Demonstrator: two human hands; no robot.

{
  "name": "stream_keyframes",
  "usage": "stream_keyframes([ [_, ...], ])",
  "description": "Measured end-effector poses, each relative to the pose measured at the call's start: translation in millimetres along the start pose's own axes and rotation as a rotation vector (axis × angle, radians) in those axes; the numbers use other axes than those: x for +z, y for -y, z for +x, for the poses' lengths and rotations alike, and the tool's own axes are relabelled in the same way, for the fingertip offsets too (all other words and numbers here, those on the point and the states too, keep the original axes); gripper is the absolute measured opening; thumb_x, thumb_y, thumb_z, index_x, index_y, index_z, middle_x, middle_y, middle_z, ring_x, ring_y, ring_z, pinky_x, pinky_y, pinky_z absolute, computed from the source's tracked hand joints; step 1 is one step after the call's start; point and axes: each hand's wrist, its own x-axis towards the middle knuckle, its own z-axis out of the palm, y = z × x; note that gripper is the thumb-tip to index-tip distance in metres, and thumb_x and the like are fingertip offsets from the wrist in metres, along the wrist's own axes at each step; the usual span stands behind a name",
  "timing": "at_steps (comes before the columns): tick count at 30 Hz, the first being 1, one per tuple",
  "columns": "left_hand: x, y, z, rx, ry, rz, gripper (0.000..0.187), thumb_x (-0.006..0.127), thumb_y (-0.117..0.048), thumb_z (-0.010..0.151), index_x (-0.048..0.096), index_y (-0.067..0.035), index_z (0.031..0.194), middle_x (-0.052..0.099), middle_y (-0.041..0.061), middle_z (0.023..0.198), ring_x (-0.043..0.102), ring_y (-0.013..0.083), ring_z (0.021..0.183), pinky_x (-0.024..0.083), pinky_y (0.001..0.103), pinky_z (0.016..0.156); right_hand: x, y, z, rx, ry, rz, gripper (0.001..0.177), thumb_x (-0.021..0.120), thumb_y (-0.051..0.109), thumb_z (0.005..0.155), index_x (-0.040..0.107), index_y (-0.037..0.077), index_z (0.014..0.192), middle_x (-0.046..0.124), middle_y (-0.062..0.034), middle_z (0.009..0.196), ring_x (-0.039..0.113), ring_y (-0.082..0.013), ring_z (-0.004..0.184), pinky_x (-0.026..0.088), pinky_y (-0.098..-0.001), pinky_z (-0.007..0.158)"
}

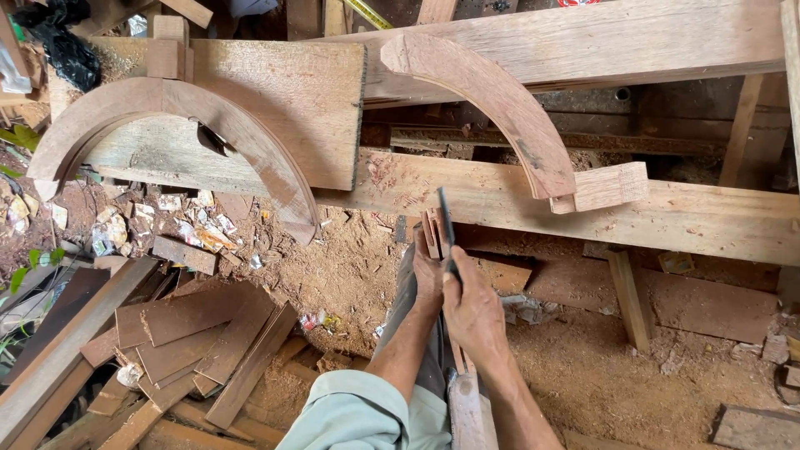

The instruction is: Sanding and filing the edges of a curved wooden component to smooth the surface in a workshop.

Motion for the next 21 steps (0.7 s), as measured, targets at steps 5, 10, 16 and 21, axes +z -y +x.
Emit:
stream_keyframes([
  [5, -30.6, -117.1, -42.8, -0.013, -0.028, -0.052, 0.063, 0.073, -0.025, 0.074, 0.053, -0.014, 0.132, 0.071, 0.007, 0.109, 0.069, 0.0221, 0.093, 0.056, 0.040, 0.083, -27.4, 20.5, -17.8, 0.294, 0.027, 0.132, 0.060, 0.039, 0.038, 0.098, 0.038, 0.026, 0.157, 0.053, -0.0051, 0.156, 0.059, -0.0312, 0.133, 0.049, -0.0610, 0.107],
  [10, -14.2, -92.6, -41.6, 0.098, -0.152, 0.301, 0.076, 0.075, -0.025, 0.071, 0.046, -0.004, 0.138, 0.061, 0.019, 0.121, 0.058, 0.0407, 0.111, 0.048, 0.053, 0.097, -13.7, -75.3, -57.5, 0.193, -0.075, 0.043, 0.057, 0.052, 0.038, 0.096, 0.042, 0.029, 0.151, 0.070, -0.0050, 0.116, 0.070, -0.0276, 0.085, 0.058, -0.0454, 0.074],
  [16, -29.2, -134.2, -48.0, -0.092, 0.015, 0.567, 0.093, 0.088, -0.033, 0.079, 0.033, -0.004, 0.149, 0.054, 0.027, 0.132, 0.053, 0.0456, 0.121, 0.047, 0.058, 0.100, -8.3, -112.7, -88.4, 0.139, 0.032, 0.398, 0.055, 0.053, 0.025, 0.099, 0.046, 0.015, 0.153, 0.066, -0.0144, 0.114, 0.065, -0.0230, 0.083, 0.055, -0.0372, 0.073],
  [21, -29.9, -134.6, -46.1, -0.041, 0.006, 0.787, 0.097, 0.093, -0.033, 0.073, 0.034, -0.007, 0.146, 0.055, 0.019, 0.128, 0.056, 0.0396, 0.113, 0.051, 0.054, 0.090, -9.0, -106.1, -90.2, 0.261, 0.057, 0.856, 0.056, 0.054, 0.021, 0.099, 0.043, 0.011, 0.152, 0.064, -0.0234, 0.084, 0.054, -0.0267, 0.049, 0.048, -0.0404, 0.042],
])
